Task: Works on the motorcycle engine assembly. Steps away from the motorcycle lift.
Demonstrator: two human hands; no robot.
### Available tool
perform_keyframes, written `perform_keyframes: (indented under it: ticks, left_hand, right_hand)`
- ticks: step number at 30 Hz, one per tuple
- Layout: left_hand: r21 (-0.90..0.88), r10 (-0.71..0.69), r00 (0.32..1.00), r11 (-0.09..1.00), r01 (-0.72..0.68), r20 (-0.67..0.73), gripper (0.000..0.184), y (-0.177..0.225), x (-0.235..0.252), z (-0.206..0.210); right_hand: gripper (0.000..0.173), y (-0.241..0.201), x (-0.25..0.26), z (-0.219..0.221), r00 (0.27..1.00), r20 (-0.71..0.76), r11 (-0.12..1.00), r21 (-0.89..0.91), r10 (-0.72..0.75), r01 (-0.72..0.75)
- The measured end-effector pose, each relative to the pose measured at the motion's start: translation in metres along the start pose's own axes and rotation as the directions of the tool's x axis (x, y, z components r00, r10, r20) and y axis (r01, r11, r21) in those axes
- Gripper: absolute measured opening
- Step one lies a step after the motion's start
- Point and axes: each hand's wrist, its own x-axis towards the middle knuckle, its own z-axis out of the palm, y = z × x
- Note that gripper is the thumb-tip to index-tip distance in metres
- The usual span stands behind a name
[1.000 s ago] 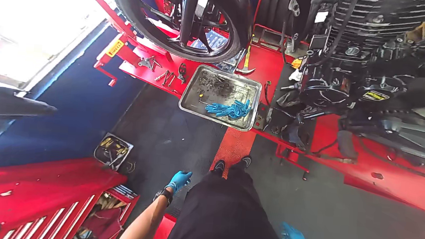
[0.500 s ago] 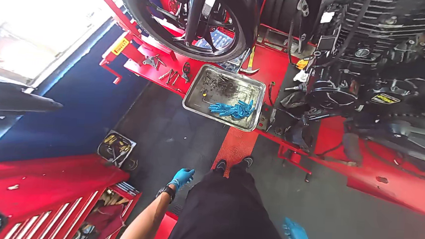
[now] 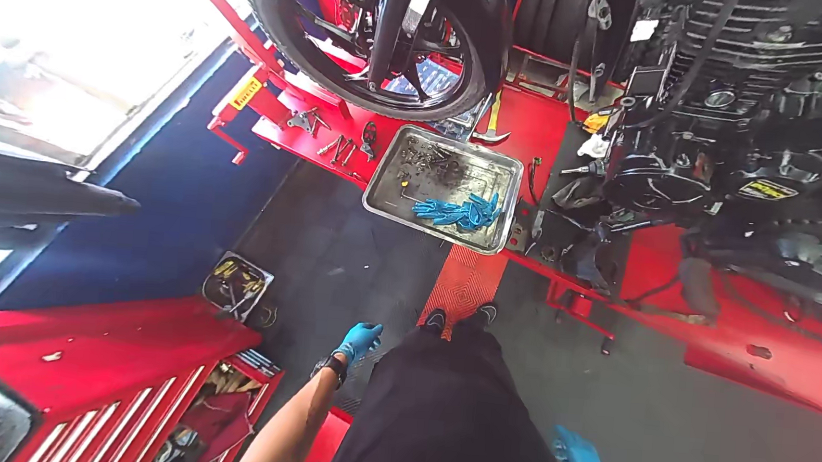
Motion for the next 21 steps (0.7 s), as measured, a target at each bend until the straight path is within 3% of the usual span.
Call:
perform_keyframes:
  ticks: [8,13,17,21]
  left_hand:
    - [0.017,0.029,1.0,0.999,-0.03,0.01,0.047,-0.003,0.0,-0.002]
    - [0.012,0.034,0.999,0.999,-0.034,-0.002,0.046,-0.005,0.003,-0.002]
    - [0.029,0.051,0.999,0.998,-0.052,0.008,0.047,-0.012,0.001,-0.002]
    - [0.023,0.289,0.957,0.957,-0.29,0.04,0.046,0.033,-0.064,0.001]
  right_hand:
    - [0.041,-0.016,-0.015,0.005,1.0,-0.007,1.0,0.014,-0.004,0.004]
    - [0.042,0.002,-0.005,0.006,0.997,-0.019,0.997,0.007,-0.075,0.075]
    - [0.043,0.009,-0.017,0.012,0.999,-0.002,0.999,-0.012,-0.043,0.043]
    - [0.04,0.025,-0.038,0.025,0.998,0.052,0.995,-0.093,-0.03,0.034]
